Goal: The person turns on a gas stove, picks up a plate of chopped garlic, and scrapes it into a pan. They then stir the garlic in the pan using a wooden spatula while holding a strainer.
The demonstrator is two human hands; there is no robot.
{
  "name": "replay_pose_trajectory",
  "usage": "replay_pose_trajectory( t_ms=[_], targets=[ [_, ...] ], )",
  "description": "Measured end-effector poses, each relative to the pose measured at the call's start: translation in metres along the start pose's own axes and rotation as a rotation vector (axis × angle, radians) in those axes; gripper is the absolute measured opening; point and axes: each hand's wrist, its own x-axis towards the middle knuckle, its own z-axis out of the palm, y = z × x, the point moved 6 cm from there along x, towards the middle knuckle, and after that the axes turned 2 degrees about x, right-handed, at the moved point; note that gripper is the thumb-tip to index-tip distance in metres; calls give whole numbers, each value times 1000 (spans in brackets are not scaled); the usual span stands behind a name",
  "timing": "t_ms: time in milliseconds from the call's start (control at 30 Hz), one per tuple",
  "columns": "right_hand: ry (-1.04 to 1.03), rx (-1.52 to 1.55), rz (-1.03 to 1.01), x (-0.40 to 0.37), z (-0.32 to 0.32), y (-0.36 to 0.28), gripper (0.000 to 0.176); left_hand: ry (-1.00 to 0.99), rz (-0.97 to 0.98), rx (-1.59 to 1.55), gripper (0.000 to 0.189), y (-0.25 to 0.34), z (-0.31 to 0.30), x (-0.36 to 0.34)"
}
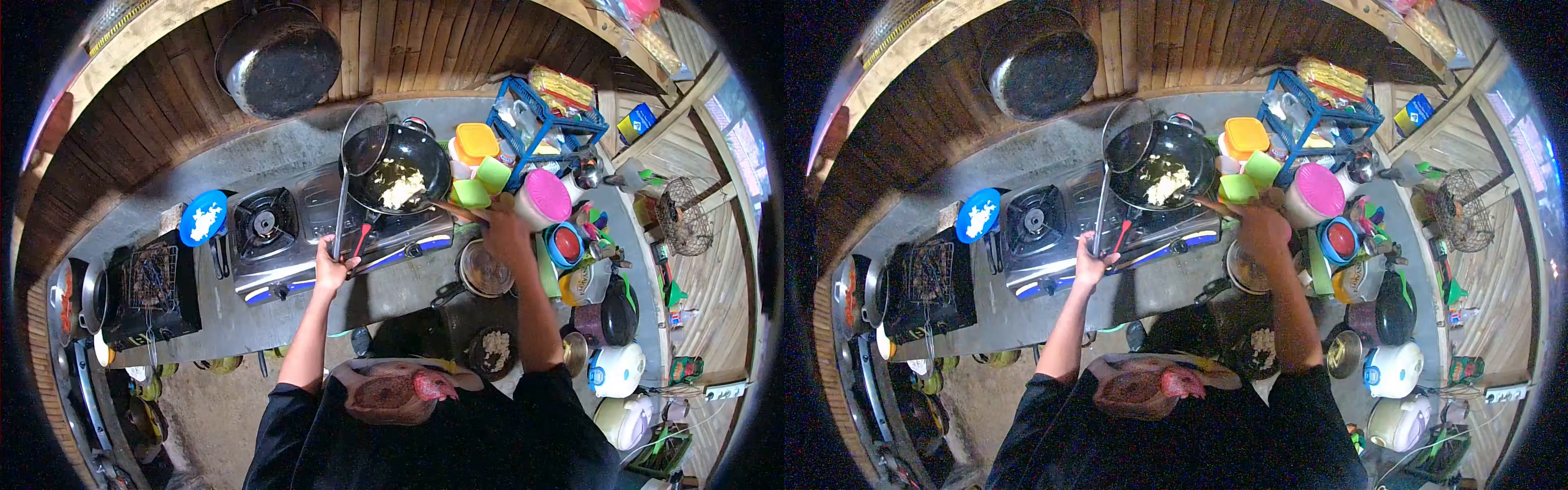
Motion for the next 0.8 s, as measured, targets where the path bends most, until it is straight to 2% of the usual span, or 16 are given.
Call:
replay_pose_trajectory(
  t_ms=[67,133,167,233,367,433,467,533,567,633,667,733,800],
  targets=[
    [-78,-47,55,5,36,8,35,-11,-14,-10,68,-2,1,-2],
    [246,114,-182,10,34,-10,32,19,-16,9,65,-6,-2,1],
    [247,116,-188,10,37,-4,32,25,-16,9,65,-10,-3,3],
    [60,221,76,5,8,-9,33,63,77,-30,64,-13,-8,4],
    [16,208,138,8,16,39,32,53,31,-93,64,-14,-15,3],
    [167,143,-63,7,1,36,32,79,49,-55,63,-6,-19,1],
    [167,144,-63,7,2,37,32,79,49,-54,63,-3,-20,0],
    [-35,125,23,9,14,38,35,85,24,-11,63,2,-22,-2],
    [-34,127,25,8,17,34,35,84,25,-10,63,1,-22,-1],
    [-34,44,-190,6,15,-8,34,63,18,-10,63,-4,-19,2],
    [-32,44,-185,8,29,-13,34,58,20,-9,63,-4,-18,1],
    [178,215,-221,13,46,-20,36,41,21,-31,63,-1,-17,0],
    [217,226,-202,12,40,-18,36,53,37,-21,63,4,-16,-2]
  ],
)
